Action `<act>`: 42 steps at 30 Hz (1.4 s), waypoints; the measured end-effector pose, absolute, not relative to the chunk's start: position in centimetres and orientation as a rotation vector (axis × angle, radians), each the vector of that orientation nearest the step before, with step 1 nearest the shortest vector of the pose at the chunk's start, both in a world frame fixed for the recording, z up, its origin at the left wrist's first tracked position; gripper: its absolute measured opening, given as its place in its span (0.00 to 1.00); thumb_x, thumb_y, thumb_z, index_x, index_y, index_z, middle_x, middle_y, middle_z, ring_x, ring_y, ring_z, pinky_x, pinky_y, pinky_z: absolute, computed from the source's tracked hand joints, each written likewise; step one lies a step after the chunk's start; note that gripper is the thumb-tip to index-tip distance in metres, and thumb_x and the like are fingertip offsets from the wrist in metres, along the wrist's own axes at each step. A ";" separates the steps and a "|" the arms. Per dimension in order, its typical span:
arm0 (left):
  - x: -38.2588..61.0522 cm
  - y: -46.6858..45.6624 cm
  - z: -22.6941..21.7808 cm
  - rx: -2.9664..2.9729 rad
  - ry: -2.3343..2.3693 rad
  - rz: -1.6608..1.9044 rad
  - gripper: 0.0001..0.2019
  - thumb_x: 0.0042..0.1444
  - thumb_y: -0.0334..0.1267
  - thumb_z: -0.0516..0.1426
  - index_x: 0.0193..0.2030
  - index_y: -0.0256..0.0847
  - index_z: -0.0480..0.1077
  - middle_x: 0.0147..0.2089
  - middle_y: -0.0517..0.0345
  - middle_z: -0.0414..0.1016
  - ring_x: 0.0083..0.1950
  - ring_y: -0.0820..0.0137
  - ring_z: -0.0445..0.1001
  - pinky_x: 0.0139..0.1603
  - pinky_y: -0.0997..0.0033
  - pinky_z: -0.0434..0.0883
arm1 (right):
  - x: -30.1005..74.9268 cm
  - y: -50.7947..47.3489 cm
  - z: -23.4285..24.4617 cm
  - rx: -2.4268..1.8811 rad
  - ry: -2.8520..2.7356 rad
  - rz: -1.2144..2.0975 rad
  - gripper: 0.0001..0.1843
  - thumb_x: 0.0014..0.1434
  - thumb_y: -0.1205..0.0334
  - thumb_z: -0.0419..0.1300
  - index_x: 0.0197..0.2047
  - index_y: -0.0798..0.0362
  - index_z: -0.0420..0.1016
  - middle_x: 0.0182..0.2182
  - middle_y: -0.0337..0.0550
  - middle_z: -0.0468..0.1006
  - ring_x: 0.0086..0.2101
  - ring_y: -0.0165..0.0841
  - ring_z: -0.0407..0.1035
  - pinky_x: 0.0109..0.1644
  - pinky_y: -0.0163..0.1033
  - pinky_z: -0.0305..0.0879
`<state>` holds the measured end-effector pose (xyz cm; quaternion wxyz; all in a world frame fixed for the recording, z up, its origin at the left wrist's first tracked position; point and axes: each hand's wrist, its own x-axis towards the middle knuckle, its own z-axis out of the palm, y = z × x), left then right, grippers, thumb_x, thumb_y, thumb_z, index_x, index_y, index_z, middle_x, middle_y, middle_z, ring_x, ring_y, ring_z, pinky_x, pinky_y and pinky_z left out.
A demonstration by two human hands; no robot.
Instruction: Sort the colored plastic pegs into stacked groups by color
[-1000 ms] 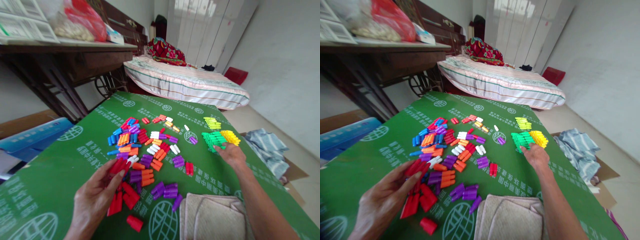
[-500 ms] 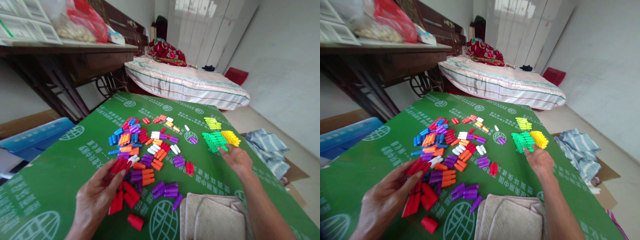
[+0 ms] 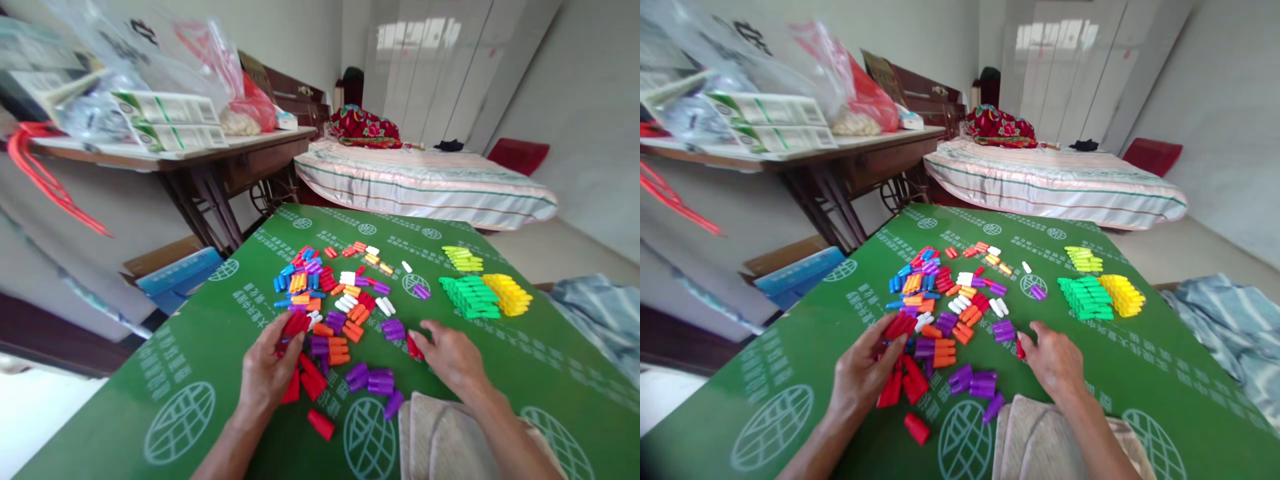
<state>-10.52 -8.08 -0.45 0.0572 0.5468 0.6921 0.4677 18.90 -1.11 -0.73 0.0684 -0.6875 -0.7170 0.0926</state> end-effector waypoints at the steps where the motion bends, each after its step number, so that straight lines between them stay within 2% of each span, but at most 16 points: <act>1: -10.6 -8.1 -0.6 1.699 2.087 1.426 0.22 0.52 0.47 0.57 0.51 0.36 0.70 0.43 0.52 0.78 0.39 0.67 0.77 0.43 0.67 0.75 | 18.9 -1.0 -1.3 -2.069 -2.150 0.278 0.24 0.60 0.46 0.47 0.50 0.50 0.74 0.29 0.44 0.81 0.33 0.39 0.75 0.30 0.37 0.60; 7: -10.6 -8.2 -1.4 1.780 2.057 1.442 0.20 0.55 0.42 0.56 0.53 0.39 0.68 0.44 0.52 0.76 0.43 0.67 0.76 0.45 0.66 0.74 | 19.5 -0.8 -4.0 -1.984 -2.077 0.280 0.24 0.60 0.45 0.48 0.48 0.48 0.75 0.27 0.41 0.80 0.30 0.37 0.75 0.29 0.36 0.61; 11: -10.5 -8.3 -1.4 1.785 2.044 1.428 0.19 0.55 0.40 0.55 0.54 0.41 0.67 0.41 0.55 0.75 0.41 0.68 0.75 0.44 0.66 0.75 | 19.7 -0.8 -4.7 -1.960 -2.079 0.279 0.24 0.59 0.43 0.48 0.46 0.47 0.76 0.29 0.41 0.81 0.32 0.38 0.75 0.30 0.37 0.62; 15: -10.4 -8.3 -1.3 1.769 2.015 1.420 0.17 0.55 0.40 0.54 0.52 0.41 0.67 0.39 0.55 0.74 0.39 0.70 0.76 0.38 0.70 0.75 | 19.8 -0.9 -4.9 -1.965 -2.074 0.303 0.26 0.60 0.41 0.46 0.47 0.46 0.76 0.33 0.42 0.82 0.33 0.39 0.76 0.31 0.37 0.63; 26: -10.0 -8.4 -0.7 1.629 2.003 1.460 0.14 0.52 0.37 0.56 0.46 0.41 0.70 0.41 0.56 0.76 0.38 0.70 0.77 0.40 0.70 0.74 | 20.2 -1.1 -5.4 -1.939 -2.041 0.342 0.25 0.59 0.41 0.46 0.46 0.46 0.76 0.32 0.40 0.82 0.32 0.37 0.75 0.31 0.36 0.64; 34: -10.1 -8.4 -0.7 1.408 1.962 1.534 0.14 0.51 0.40 0.57 0.44 0.39 0.71 0.33 0.58 0.77 0.31 0.71 0.75 0.34 0.72 0.73 | 20.3 -1.0 -5.4 -1.968 -2.013 0.364 0.26 0.58 0.40 0.47 0.45 0.46 0.76 0.32 0.40 0.81 0.32 0.38 0.75 0.30 0.37 0.64; 42: -9.8 -8.3 -0.7 1.223 1.841 1.633 0.15 0.50 0.42 0.59 0.43 0.38 0.72 0.35 0.55 0.79 0.34 0.69 0.78 0.35 0.71 0.76 | 20.6 -1.0 -5.7 -1.914 -1.985 0.405 0.26 0.56 0.39 0.48 0.44 0.46 0.77 0.32 0.40 0.82 0.33 0.37 0.75 0.33 0.37 0.65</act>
